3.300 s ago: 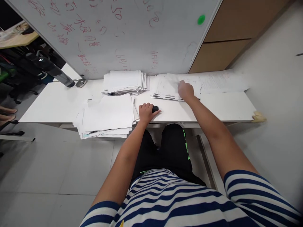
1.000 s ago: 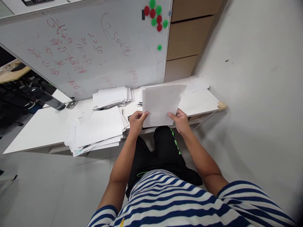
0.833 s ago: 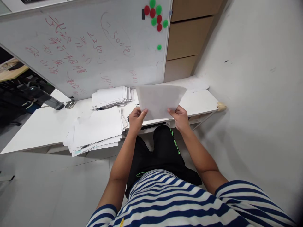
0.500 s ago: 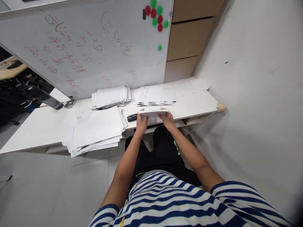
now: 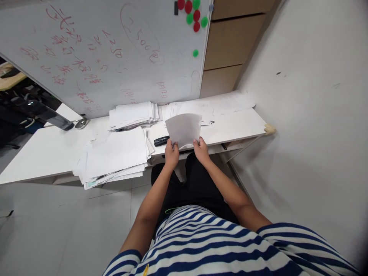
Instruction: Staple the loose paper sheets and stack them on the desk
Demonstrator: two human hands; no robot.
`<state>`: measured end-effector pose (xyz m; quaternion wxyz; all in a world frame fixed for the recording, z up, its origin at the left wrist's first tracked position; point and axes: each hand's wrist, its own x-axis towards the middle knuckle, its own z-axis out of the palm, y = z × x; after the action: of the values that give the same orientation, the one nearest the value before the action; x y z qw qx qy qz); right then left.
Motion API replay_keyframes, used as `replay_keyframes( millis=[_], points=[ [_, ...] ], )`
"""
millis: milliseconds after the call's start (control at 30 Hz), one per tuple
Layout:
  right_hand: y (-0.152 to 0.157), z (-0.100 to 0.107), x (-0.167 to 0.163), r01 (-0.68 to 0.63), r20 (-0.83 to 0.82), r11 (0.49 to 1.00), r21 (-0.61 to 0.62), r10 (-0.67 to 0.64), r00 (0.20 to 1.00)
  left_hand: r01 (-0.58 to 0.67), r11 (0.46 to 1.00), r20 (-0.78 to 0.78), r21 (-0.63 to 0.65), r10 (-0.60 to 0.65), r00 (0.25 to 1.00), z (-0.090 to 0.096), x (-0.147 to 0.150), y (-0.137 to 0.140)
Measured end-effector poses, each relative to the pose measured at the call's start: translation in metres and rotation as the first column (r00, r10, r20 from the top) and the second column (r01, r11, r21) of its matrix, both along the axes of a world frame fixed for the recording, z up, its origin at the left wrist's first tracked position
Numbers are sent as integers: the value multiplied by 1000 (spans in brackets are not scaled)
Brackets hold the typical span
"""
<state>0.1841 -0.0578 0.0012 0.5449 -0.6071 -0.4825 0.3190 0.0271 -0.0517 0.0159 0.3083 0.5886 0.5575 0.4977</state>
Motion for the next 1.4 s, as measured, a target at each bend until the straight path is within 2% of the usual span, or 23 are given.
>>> replay_keyframes(
  millis=[67, 133, 233, 300, 333, 400, 467, 533, 600, 667, 700, 733, 800, 867, 933, 1000, 1167, 1267, 1400],
  points=[
    [-5, -1, 4, -12, -38, 1000, -14, 11, 999, -13, 999, 74, -29, 15, 997, 1, -2, -4],
    [-12, -3, 9, -6, -151, 1000, -1, 6, 989, 17, 995, 245, -102, 9, 969, 4, -4, -8],
    [-30, -6, 13, 96, -431, 995, -12, -92, 898, 125, 958, 523, -258, 29, 852, 6, 1, -19],
    [-45, -10, 9, 111, -555, 992, -56, -123, 823, 165, 934, 625, -317, 76, 777, 4, 13, -27],
    [-53, -13, 4, 88, -569, 994, -69, -112, 815, 179, 928, 655, -328, 86, 751, 2, 20, -32],
    [-67, -18, -6, 54, -499, 995, -78, -86, 863, 220, 922, 689, -319, 66, 721, -3, 36, -40],
    [-77, -26, -11, 123, -361, 990, -74, -142, 922, 269, 916, 691, -297, 11, 723, -8, 47, -44],
    [-83, -35, -6, 241, -263, 968, -75, -252, 931, 229, 933, 634, -279, 0, 773, -8, 46, -42],
    [-87, -45, 9, 308, -254, 945, -107, -325, 911, 89, 971, 492, -220, 31, 870, -4, 30, -30],
    [-92, -54, 28, 323, -302, 933, -157, -357, 884, -41, 996, 231, -73, 57, 971, 3, 3, -11],
    [-95, -57, 37, 323, -338, 930, -179, -366, 867, -46, 999, 36, 24, 45, 998, 6, -13, 0],
    [-98, -59, 45, 317, -377, 927, -198, -371, 849, -32, 995, -174, 90, 47, 984, 8, -28, 12],
    [-105, -60, 56, 285, -457, 930, -230, -362, 813, -39, 995, -494, 97, 82, 866, 7, -55, 32],
    [-112, -55, 59, 241, -520, 939, -244, -336, 785, -34, 999, -638, 18, 38, 769, 0, -73, 46],
    [-115, -48, 58, 204, -550, 945, -255, -315, 773, 4, 1000, -661, -12, -11, 750, -8, -81, 52],
    [-114, -40, 55, 188, -561, 949, -254, -303, 771, 64, 998, -635, 16, -39, 772, -13, -83, 51],
    [-102, -28, 50, 134, -523, 964, -230, -239, 818, 210, 977, -577, 35, -152, 803, -12, -82, 43],
    [-98, -27, 50, 93, -497, 970, -226, -197, 845, 223, 974, -543, 25, -174, 821, -10, -82, 42],
    [-96, -28, 48, 54, -510, 969, -242, -175, 842, 219, 976, -534, 7, -181, 826, -11, -81, 43]
  ],
)
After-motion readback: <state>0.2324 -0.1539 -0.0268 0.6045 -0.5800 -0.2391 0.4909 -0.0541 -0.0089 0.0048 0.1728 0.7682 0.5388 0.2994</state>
